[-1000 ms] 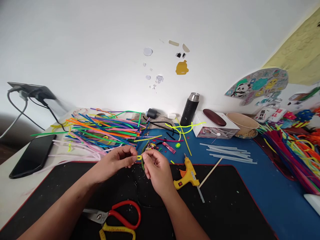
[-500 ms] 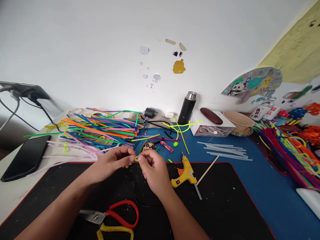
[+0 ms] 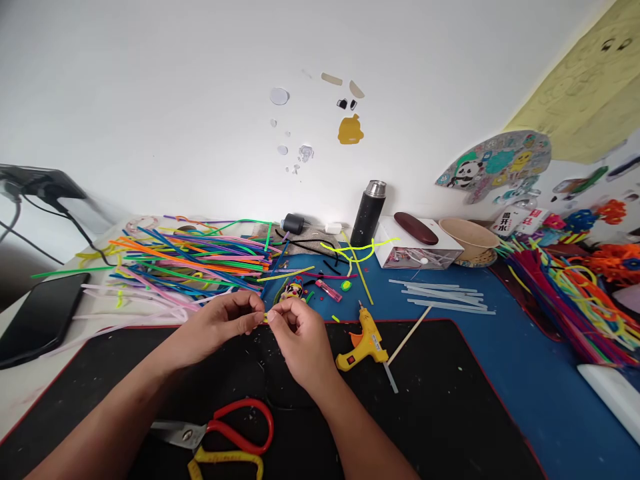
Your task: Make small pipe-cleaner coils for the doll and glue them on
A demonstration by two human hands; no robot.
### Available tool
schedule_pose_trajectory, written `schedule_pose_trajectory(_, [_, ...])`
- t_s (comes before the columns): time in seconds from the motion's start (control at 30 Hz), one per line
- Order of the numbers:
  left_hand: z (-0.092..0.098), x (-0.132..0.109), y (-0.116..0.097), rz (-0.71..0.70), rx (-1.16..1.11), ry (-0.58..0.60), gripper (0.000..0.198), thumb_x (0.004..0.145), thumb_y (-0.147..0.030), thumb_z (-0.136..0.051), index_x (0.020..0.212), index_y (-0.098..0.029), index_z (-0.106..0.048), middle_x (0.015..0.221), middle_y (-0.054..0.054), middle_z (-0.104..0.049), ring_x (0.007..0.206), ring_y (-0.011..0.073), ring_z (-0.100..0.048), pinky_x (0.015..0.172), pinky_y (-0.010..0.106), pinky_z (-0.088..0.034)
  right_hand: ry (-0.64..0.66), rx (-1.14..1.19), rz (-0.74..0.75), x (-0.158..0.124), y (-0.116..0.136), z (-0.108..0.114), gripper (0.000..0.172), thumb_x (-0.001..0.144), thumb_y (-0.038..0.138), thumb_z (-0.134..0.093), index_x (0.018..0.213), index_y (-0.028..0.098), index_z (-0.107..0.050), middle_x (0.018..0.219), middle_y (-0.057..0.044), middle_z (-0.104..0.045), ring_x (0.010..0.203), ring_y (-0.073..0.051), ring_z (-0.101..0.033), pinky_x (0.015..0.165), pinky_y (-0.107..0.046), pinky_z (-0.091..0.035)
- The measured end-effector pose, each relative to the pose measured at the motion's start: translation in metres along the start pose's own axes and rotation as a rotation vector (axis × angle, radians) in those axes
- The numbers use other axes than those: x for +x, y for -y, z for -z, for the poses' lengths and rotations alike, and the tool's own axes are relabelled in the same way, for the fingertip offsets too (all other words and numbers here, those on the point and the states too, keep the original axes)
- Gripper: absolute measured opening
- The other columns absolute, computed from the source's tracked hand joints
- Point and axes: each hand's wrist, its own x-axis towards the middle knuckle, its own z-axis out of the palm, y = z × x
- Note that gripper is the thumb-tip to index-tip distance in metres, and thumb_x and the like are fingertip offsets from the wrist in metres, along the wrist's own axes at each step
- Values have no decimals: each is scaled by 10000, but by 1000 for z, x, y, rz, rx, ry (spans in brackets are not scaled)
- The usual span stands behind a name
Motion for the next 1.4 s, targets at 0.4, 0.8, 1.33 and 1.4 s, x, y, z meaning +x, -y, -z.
schedule_pose_trajectory(0.4, [7, 11, 14, 29, -342, -373, 374, 800, -512, -838, 771, -189, -650, 663, -27, -568, 604, 125, -469, 592, 244, -362, -287, 154, 81, 2, 15, 17, 388, 886, 580, -774, 923, 207, -672, 548, 82, -457, 445, -95, -400, 406, -224, -293])
schedule_pose_trajectory(0.8, [11, 12, 8, 36, -743, -464, 318, 719, -350, -923, 706, -156, -672, 665, -18, -577, 582, 96, -505, 527, 198, -421, -267, -366, 13, -13, 50, 98, 356, 948, 555, -685, 944, 199, -689, 582, 61, -507, 490, -125, -429, 496, -267, -348])
schedule_pose_trajectory(1.33, [31, 12, 0, -36, -973, -578, 284, 705, -251, -881, 703, -174, -607, 648, -53, -508, 552, 75, -472, 497, 193, -420, 44, -1236, 99, 27, 43, 36, 143, 1039, 314, -634, 1094, 264, -757, 995, -30, -822, 849, -228, -721, 704, -313, -397])
schedule_pose_trajectory(1.4, [26, 12, 0, -30, -950, -567, 269, 714, -258, -879, 707, -168, -625, 651, -46, -522, 566, 81, -482, 505, 193, -422, -29, -1309, 43, 36, 39, 47, 170, 1060, 329, -613, 1134, 265, -751, 956, -27, -822, 873, -234, -733, 691, -308, -393])
